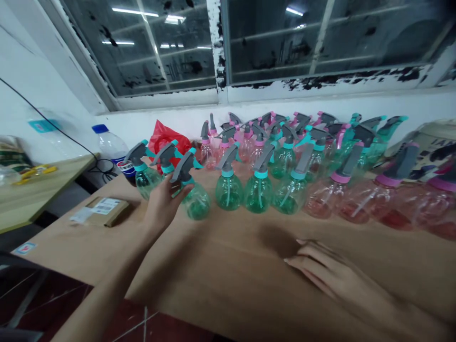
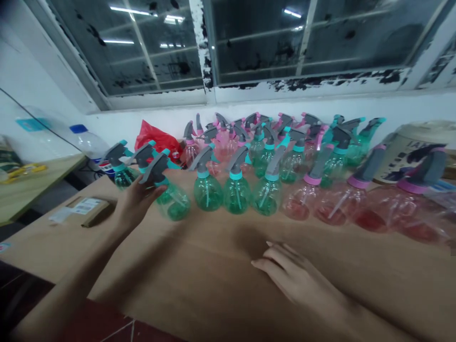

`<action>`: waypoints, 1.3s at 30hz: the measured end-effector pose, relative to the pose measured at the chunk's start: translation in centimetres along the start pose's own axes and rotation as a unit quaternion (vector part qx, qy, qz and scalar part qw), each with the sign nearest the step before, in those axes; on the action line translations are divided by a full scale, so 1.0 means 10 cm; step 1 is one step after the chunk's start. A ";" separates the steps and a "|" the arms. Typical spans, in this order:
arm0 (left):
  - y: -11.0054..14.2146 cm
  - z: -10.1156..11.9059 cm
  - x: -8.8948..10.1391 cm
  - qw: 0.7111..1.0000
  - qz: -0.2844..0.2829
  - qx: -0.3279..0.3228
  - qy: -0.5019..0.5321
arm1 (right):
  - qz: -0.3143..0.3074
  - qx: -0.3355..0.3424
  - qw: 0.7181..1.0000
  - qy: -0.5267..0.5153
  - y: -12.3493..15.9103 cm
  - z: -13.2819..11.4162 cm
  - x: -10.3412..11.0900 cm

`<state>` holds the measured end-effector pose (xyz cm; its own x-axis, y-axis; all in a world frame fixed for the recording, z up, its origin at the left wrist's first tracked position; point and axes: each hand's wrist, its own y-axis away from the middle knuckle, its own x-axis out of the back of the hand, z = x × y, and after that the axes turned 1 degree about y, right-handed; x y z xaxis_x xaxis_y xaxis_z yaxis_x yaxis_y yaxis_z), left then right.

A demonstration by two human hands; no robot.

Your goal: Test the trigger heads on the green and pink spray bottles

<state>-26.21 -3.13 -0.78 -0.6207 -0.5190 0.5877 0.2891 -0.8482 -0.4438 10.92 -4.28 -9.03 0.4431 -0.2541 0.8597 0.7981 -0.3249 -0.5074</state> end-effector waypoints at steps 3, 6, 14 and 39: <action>-0.04 0.02 -0.04 1.000 -0.010 -0.013 -0.002 | -0.015 -0.010 1.000 -0.016 -0.01 -0.01 -0.07; -0.08 0.03 -0.08 1.000 -0.015 -0.025 -0.003 | -0.025 -0.025 0.998 -0.044 -0.07 -0.04 -0.12; -0.22 -0.01 -0.15 0.998 -0.004 -0.046 -0.048 | -0.017 0.008 0.988 -0.154 -0.47 -0.13 -0.08; 0.40 0.19 -0.42 0.994 -0.029 -0.033 -0.096 | -0.065 -0.049 0.979 -0.189 -0.40 -0.21 0.04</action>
<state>-21.06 -4.52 -3.75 -0.4830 -0.4854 0.7288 0.2046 -0.8718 -0.4450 7.04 -4.98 -6.73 0.4748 0.1441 0.8682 0.8227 -0.4231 -0.3797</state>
